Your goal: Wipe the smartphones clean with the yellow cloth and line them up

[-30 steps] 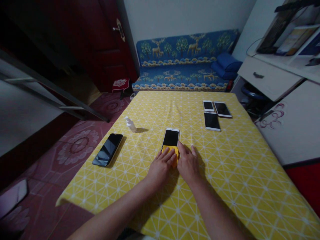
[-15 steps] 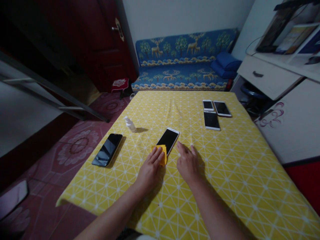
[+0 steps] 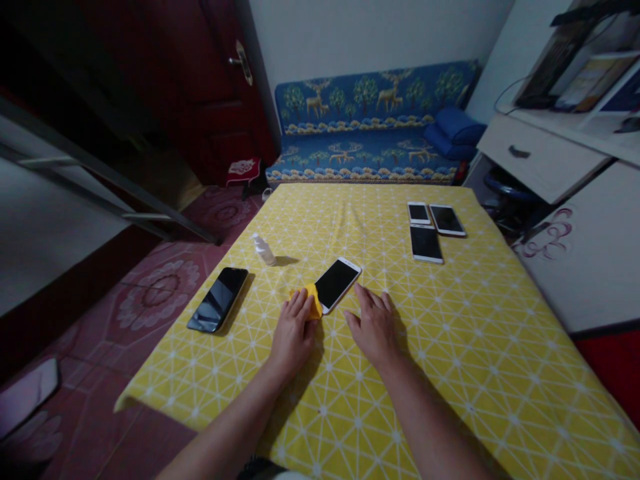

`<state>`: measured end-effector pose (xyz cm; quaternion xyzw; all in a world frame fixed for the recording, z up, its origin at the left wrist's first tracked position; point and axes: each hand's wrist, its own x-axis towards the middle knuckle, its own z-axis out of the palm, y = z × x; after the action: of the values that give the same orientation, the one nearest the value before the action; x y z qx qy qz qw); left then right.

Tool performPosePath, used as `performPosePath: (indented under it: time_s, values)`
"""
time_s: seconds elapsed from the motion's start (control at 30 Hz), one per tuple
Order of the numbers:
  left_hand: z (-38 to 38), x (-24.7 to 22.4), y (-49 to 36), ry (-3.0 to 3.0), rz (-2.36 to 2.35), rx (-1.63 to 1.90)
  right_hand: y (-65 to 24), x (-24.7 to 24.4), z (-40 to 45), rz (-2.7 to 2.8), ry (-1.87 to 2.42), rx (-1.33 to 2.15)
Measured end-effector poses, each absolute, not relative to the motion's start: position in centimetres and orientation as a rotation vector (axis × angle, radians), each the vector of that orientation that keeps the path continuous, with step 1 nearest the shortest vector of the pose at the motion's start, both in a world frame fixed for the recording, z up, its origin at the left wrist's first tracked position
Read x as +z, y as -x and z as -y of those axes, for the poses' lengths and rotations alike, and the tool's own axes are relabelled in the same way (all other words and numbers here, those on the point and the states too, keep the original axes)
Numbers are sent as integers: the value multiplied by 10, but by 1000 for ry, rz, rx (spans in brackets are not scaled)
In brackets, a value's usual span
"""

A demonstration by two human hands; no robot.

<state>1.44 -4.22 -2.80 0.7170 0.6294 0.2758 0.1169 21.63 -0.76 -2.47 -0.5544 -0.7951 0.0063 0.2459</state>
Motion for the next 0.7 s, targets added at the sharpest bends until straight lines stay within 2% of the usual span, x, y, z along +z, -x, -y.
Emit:
performPosePath:
  time_s: [0.37, 0.7]
  values:
    - [32, -23, -15, -2061, -1504, 1139, -220, -35, 1, 2182, 1481, 119]
    - [28, -17, -16, -1989, -1474, 1071, -221, -30, 2, 1963, 1435, 114]
